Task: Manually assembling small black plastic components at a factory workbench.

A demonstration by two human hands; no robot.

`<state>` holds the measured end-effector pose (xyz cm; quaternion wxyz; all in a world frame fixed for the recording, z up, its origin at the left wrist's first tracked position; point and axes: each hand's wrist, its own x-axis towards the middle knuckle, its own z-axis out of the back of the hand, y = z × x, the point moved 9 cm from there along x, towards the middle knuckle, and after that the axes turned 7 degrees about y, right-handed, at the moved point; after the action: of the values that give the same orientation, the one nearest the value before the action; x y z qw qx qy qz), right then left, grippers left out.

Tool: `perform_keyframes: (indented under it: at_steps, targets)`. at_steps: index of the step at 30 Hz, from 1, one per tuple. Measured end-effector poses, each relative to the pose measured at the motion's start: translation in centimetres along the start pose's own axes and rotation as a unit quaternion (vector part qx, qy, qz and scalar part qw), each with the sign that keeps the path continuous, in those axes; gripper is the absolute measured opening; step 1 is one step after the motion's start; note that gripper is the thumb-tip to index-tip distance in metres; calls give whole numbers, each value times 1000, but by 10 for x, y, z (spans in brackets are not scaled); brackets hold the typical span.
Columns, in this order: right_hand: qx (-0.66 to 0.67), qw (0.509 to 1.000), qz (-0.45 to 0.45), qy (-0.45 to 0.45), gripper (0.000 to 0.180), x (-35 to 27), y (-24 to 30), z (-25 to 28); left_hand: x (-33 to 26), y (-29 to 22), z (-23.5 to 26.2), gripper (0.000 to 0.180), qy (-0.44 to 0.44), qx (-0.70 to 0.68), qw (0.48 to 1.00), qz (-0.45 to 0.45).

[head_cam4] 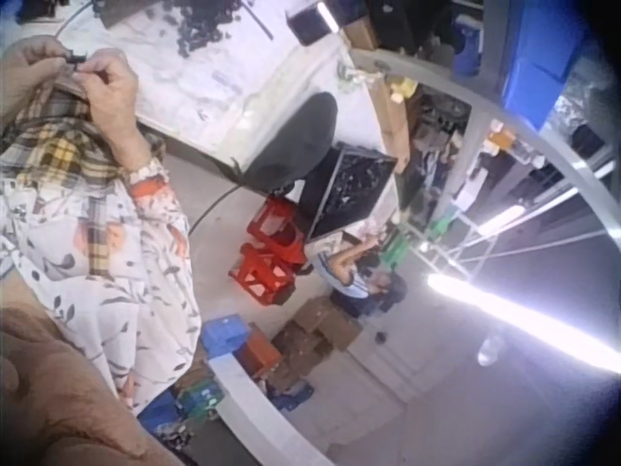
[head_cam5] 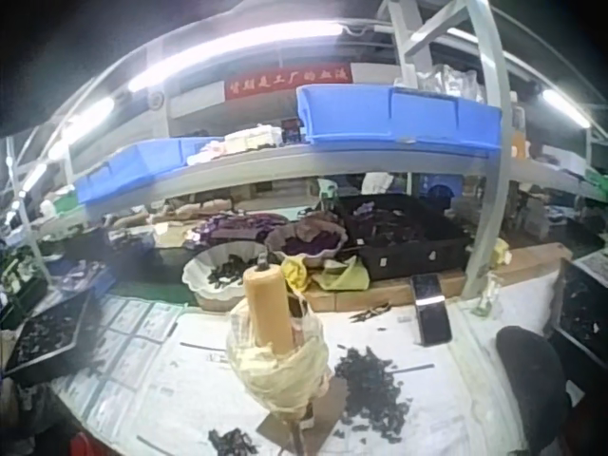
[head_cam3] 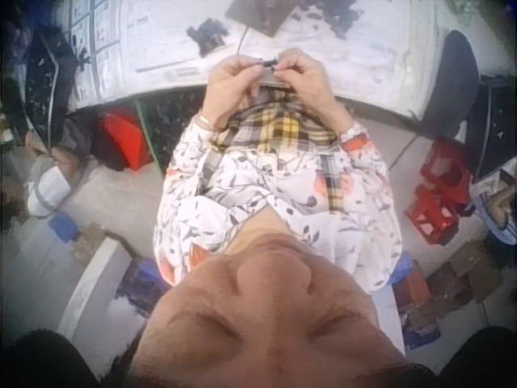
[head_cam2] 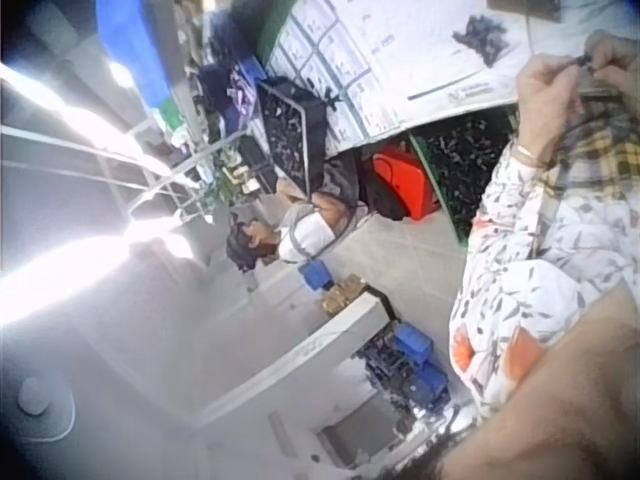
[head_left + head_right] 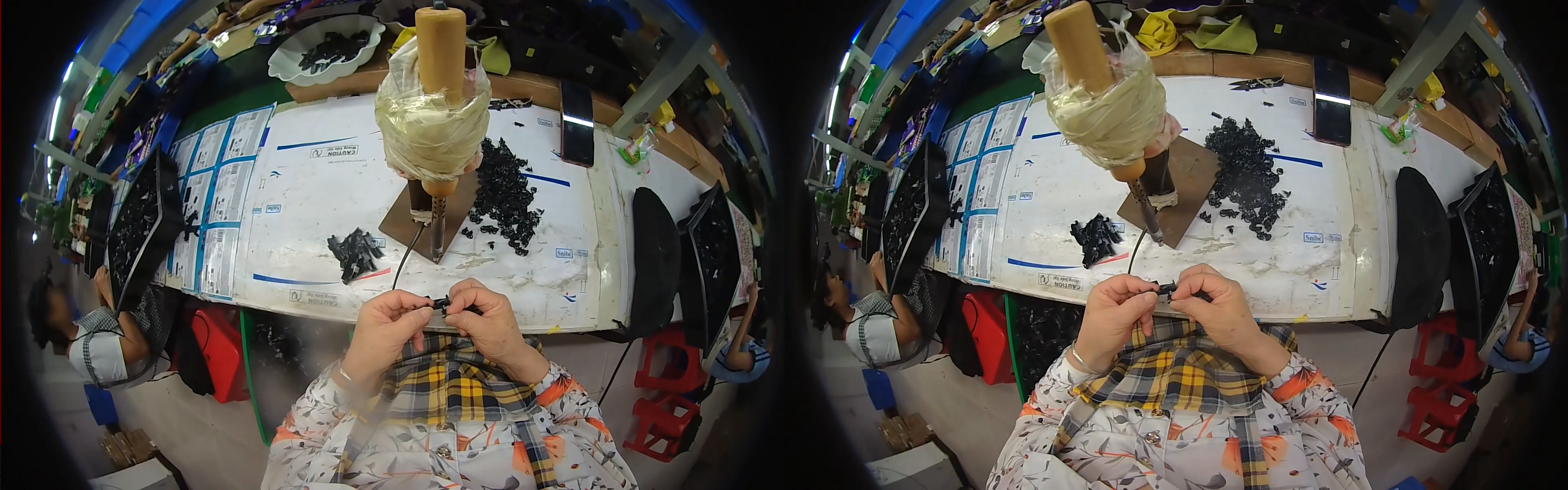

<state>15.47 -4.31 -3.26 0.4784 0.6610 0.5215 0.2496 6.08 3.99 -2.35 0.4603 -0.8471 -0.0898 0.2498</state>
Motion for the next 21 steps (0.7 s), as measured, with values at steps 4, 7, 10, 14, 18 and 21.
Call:
perform_keyframes:
  at_steps: [4,7,10,14,18,21]
  targets:
    - [-81,996,23,-6,7,1,6,3,1,1,0,8,-3,17,1000,10]
    - [-116,993,31,-6,7,2,11,1,1,0,2,9,-5,26,1000,14]
    - [-137,990,37,-6,7,3,13,-1,0,-1,4,9,-9,29,999,16]
    - [-157,986,51,1,6,4,16,-4,-1,-1,4,8,2,43,999,18]
    - [-192,980,58,10,5,4,19,-7,-3,1,4,7,2,45,999,27]
    - [-272,957,103,7,3,3,29,-7,-1,4,-2,8,37,49,998,22]
